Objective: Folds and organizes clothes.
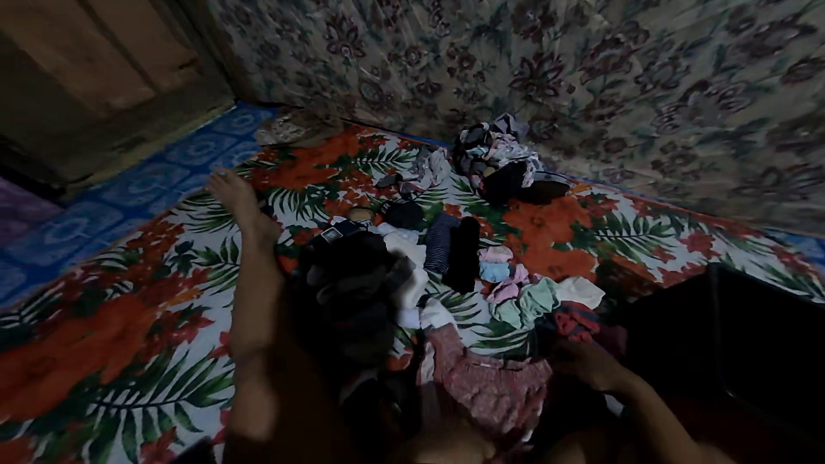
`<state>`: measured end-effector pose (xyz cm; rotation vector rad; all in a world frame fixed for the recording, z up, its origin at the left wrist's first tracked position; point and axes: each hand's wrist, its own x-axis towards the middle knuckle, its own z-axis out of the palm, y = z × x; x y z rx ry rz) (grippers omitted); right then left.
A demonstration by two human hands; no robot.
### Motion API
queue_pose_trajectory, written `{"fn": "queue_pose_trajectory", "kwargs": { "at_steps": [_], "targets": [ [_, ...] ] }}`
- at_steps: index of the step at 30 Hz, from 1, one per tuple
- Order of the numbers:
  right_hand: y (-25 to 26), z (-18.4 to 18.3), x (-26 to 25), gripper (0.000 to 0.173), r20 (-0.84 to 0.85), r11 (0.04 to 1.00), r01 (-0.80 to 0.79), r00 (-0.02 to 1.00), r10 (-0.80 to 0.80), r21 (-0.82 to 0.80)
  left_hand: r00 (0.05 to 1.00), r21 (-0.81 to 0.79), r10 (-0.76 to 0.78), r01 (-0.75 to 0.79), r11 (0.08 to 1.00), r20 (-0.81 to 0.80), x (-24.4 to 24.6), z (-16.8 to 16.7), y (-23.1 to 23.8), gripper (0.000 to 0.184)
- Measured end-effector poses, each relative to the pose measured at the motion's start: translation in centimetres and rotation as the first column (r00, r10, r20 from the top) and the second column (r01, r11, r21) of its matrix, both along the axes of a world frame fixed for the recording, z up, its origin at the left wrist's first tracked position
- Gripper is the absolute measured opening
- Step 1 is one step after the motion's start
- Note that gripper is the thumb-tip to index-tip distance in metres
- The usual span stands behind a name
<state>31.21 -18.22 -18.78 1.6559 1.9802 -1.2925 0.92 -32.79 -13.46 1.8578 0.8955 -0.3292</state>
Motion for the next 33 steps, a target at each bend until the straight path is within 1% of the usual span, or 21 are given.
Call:
{"fn": "queue_pose_trajectory", "kwargs": {
  "at_steps": [1,2,4,6,8,10,13,15,17,19,21,23,25,27,29,31,32,33],
  "targets": [
    [0.0,0.1,0.0,0.034,0.002,1.000,0.021,1.000,-0.021,0.017,0.999,0.002,-0.013,0.013,1.000,0.030,0.5,-0.5,0.0,0.031],
    [-0.1,0.3,0.0,0.035,-0.002,0.997,0.061,0.998,-0.061,0.039,0.997,0.030,0.008,-0.011,0.999,0.083,0.9,-1.1,0.1,0.031],
    [-0.4,0.3,0.4,0.036,-0.040,0.982,0.168,0.985,-0.165,0.086,0.979,0.099,0.101,-0.120,0.988,0.180,1.8,-2.0,1.1,0.030],
    [-0.7,-0.1,1.1,0.044,-0.069,0.960,0.263,0.964,-0.258,0.099,0.965,0.177,0.204,-0.232,0.956,0.164,2.5,-2.2,3.2,0.029],
    [-1.2,0.1,1.2,0.053,-0.068,0.944,0.315,0.949,-0.309,0.102,0.950,0.242,0.287,-0.309,0.920,0.123,3.1,-1.8,6.0,0.032],
    [-1.7,0.6,1.1,0.057,-0.030,0.939,0.329,0.944,-0.328,0.097,0.934,0.274,0.343,-0.358,0.893,0.102,3.6,-2.2,8.7,0.033],
    [-2.2,1.2,0.7,0.047,-0.014,0.944,0.314,0.949,-0.314,0.098,0.914,0.294,0.398,-0.404,0.866,0.081,4.5,-3.7,11.7,0.033],
    [-2.9,1.9,-0.3,0.045,-0.040,0.941,0.321,0.947,-0.318,0.108,0.895,0.276,0.444,-0.437,0.856,0.037,4.9,-4.6,12.9,0.036],
    [-4.0,2.2,-2.3,0.041,-0.101,0.931,0.347,0.936,-0.336,0.118,0.866,0.298,0.498,-0.484,0.823,0.033,4.7,-5.4,13.5,0.038],
    [-5.1,2.4,-4.6,0.040,-0.124,0.924,0.364,0.928,-0.350,0.120,0.840,0.353,0.537,-0.527,0.773,0.078,4.0,-4.9,13.2,0.040],
    [-6.0,2.9,-6.5,0.045,-0.108,0.922,0.366,0.929,-0.353,0.127,0.816,0.397,0.570,-0.556,0.731,0.093,2.6,-3.2,12.2,0.039],
    [-6.4,3.1,-7.5,0.046,-0.079,0.927,0.334,0.942,-0.325,0.171,0.792,0.446,0.607,-0.566,0.693,0.063,0.8,-2.2,10.9,0.039],
    [-6.2,3.2,-7.9,0.048,-0.037,0.939,0.263,0.965,-0.261,0.224,0.790,0.487,0.613,-0.536,0.689,0.002,-1.3,-2.3,9.7,0.041],
    [-5.9,3.0,-8.4,0.050,0.002,0.955,0.128,0.991,-0.134,0.266,0.800,0.482,0.597,-0.502,0.719,-0.057,-2.8,-3.0,8.8,0.044],
    [-5.4,2.2,-9.3,0.049,-0.014,0.957,-0.037,0.999,0.042,0.289,0.795,0.490,0.604,-0.506,0.710,-0.055,-3.4,-3.9,8.4,0.040],
    [-4.6,1.0,-10.1,0.043,-0.062,0.956,-0.157,0.982,0.177,0.246,0.789,0.482,0.611,-0.512,0.711,-0.062,-3.4,-4.3,8.2,0.036],
    [-4.3,0.5,-10.5,0.042,-0.054,0.958,-0.194,0.976,0.209,0.209,0.786,0.476,0.614,-0.513,0.714,-0.074,-3.2,-4.2,8.1,0.034],
    [-4.0,0.2,-10.7,0.045,-0.017,0.960,-0.212,0.976,0.219,0.181,0.781,0.469,0.619,-0.517,0.716,-0.083,-3.1,-4.1,8.0,0.032]
  ]
}}
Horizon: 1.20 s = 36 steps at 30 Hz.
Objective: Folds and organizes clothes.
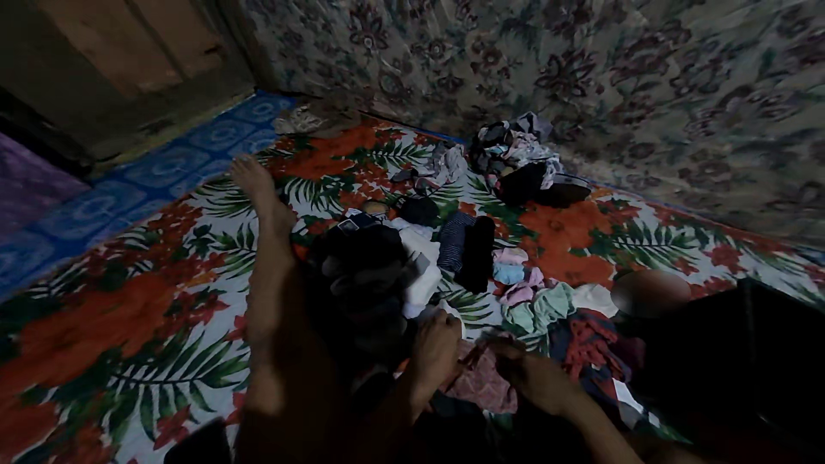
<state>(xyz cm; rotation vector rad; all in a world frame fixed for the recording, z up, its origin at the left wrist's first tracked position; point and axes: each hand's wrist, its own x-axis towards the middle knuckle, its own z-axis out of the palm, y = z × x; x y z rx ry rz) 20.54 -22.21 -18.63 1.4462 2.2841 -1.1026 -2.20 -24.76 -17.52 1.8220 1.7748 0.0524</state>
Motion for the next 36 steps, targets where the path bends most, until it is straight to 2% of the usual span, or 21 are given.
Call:
{"fn": "queue_pose_trajectory", "kwargs": {
  "at_steps": [4,7,8,11,14,17,20,23,26,28,31,34,36],
  "targets": [
    [1.1,-0.7,0.3,0.067,0.142,0.992,0.120,0.983,-0.113,-0.039,0.997,-0.077,0.024,-0.019,0.997,0.067,-0.9,0.3,-0.5,0.034],
    [1.6,-2.1,0.8,0.078,0.080,0.975,0.223,0.972,-0.223,0.007,0.996,-0.136,0.021,-0.008,0.991,0.092,-1.7,-0.3,-1.0,0.046],
    [1.8,-2.3,0.8,0.077,0.077,0.968,0.250,0.965,-0.250,0.013,0.993,-0.138,0.026,-0.010,0.990,0.115,-1.9,-0.5,-1.1,0.044],
    [2.0,-2.2,0.8,0.056,0.132,0.962,0.274,0.953,-0.273,0.015,0.974,-0.135,0.063,-0.033,0.990,0.220,-2.0,-0.6,-1.1,0.038],
    [2.4,-1.7,0.8,0.050,0.156,0.944,0.331,0.932,-0.328,0.007,0.953,-0.126,0.085,-0.050,0.991,0.292,-2.4,-0.5,-1.0,0.039],
    [2.2,-1.4,0.4,0.042,0.141,0.904,0.409,0.894,-0.425,0.125,0.935,-0.134,0.105,-0.062,0.989,0.338,-3.2,-0.7,-1.5,0.042],
    [1.9,-1.6,0.6,0.046,0.022,0.847,0.506,0.856,-0.516,0.161,0.922,-0.159,0.125,-0.070,0.985,0.366,-3.4,-1.3,-1.8,0.040],
    [1.3,-0.9,1.5,0.056,-0.156,0.786,0.617,0.781,-0.605,0.046,0.893,-0.179,0.183,-0.118,0.977,0.411,-2.9,-0.6,-1.8,0.035],
    [0.3,-0.2,3.4,0.053,-0.247,0.761,0.649,0.733,-0.634,-0.029,0.855,-0.215,0.244,-0.160,0.963,0.457,-2.1,0.7,-1.8,0.033],
    [-0.4,0.8,4.4,0.053,-0.255,0.754,0.655,0.720,-0.645,-0.057,0.837,-0.223,0.250,-0.157,0.962,0.488,-1.8,0.6,-1.6,0.032],
    [-1.0,1.8,4.6,0.048,-0.218,0.785,0.618,0.762,-0.609,-0.033,0.797,-0.270,0.281,-0.154,0.951,0.534,-1.3,0.0,-1.6,0.032],
    [-1.5,2.3,2.0,0.044,-0.185,0.822,0.564,0.803,-0.567,-0.072,0.776,-0.287,0.320,-0.187,0.940,0.543,-1.0,-0.3,-1.8,0.033],
    [-1.6,1.0,0.0,0.047,-0.167,0.834,0.546,0.817,-0.552,-0.086,0.754,-0.296,0.344,-0.206,0.933,0.560,-0.9,-0.3,-1.9,0.033]
  ]
}}
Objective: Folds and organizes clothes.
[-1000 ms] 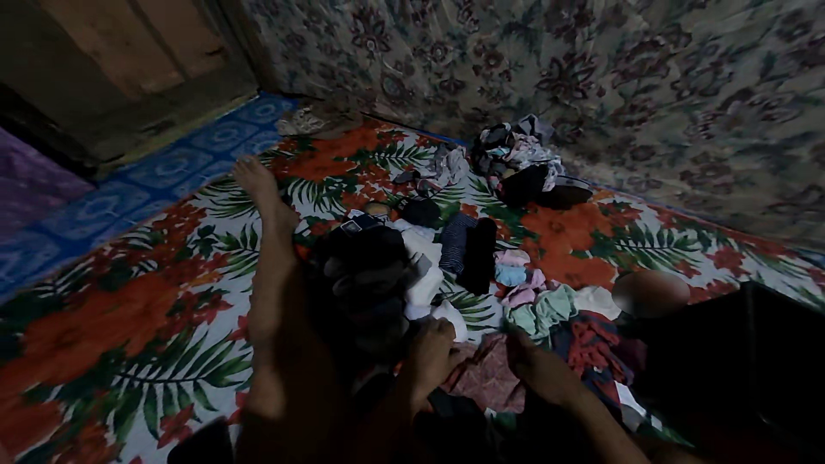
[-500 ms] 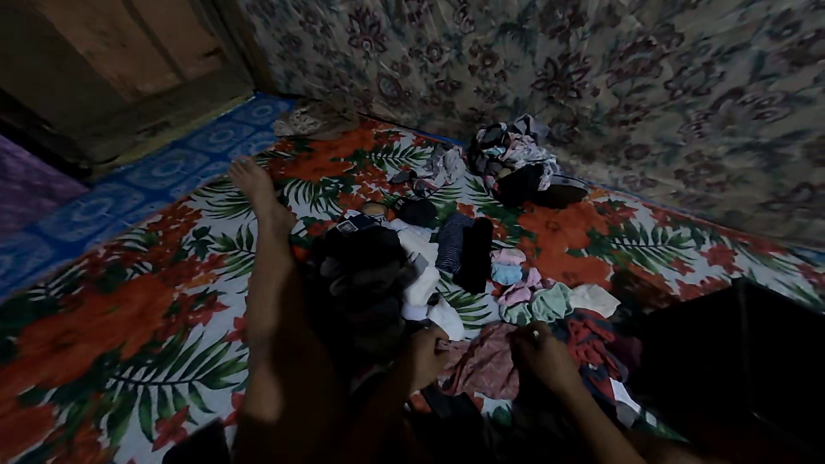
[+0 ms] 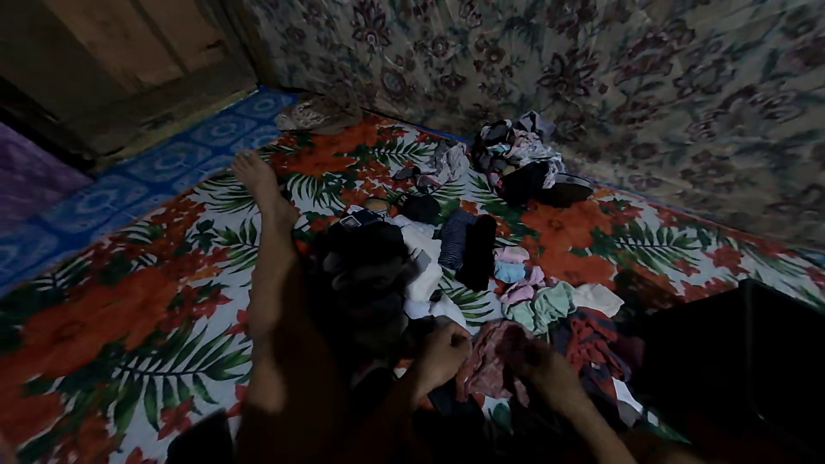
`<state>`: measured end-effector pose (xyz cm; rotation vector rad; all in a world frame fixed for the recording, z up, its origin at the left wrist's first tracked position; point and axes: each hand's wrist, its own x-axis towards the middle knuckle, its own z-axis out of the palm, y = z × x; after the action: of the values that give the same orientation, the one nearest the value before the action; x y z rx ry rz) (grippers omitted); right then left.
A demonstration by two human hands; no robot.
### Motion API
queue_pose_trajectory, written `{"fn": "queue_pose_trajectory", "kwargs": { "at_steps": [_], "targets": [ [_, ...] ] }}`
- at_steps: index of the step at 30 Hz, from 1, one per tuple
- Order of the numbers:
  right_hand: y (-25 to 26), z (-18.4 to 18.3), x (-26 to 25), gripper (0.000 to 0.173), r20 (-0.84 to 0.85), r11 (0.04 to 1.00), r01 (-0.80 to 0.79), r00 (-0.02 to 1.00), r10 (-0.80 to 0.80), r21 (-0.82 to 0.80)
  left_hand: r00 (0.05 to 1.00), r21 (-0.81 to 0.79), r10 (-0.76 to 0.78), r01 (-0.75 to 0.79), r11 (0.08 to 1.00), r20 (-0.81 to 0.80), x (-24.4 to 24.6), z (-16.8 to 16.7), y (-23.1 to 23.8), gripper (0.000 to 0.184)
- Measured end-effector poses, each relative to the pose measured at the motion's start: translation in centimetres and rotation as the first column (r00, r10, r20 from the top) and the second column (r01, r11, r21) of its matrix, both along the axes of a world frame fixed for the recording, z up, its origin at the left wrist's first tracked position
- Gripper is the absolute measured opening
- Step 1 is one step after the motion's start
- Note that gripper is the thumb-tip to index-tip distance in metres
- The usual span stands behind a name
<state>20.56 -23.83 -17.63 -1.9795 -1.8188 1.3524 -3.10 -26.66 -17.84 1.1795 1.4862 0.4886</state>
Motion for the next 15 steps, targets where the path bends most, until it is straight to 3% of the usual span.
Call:
{"fn": "queue_pose_trajectory", "kwargs": {
  "at_steps": [3,6,8,10,12,14,15],
  "targets": [
    [0.3,-1.8,-1.4,0.046,-0.040,0.999,-0.023,0.999,0.021,-0.041,0.994,0.002,0.046,-0.046,0.999,0.095,1.2,0.4,-0.3,0.035],
    [0.2,-1.5,-1.2,0.061,-0.188,0.998,0.047,0.981,-0.054,-0.043,0.964,-0.015,0.076,-0.075,0.997,0.256,4.4,1.3,-0.8,0.039],
    [-0.2,-1.0,-0.9,0.061,-0.275,0.998,0.037,0.960,-0.050,-0.050,0.949,-0.010,0.034,-0.033,0.999,0.315,6.2,1.6,-1.3,0.047],
    [-0.5,-1.0,-0.3,0.054,-0.281,0.997,-0.049,0.959,0.031,-0.057,0.971,0.074,-0.099,0.084,0.994,0.217,6.7,0.4,-1.9,0.051],
    [-0.4,-1.6,0.3,0.050,-0.221,0.995,-0.098,0.971,0.091,-0.019,0.985,0.259,-0.156,0.130,0.957,0.080,5.7,0.1,-3.5,0.042],
    [0.2,-2.1,1.0,0.049,-0.146,0.988,-0.153,0.977,0.156,0.038,0.999,0.493,0.031,-0.016,0.870,-0.023,3.2,3.7,-5.0,0.036],
    [0.6,-2.1,1.2,0.048,-0.095,0.981,-0.185,0.977,0.189,0.053,0.975,0.535,0.214,-0.147,0.832,-0.064,0.8,8.9,-4.8,0.035]
  ]
}}
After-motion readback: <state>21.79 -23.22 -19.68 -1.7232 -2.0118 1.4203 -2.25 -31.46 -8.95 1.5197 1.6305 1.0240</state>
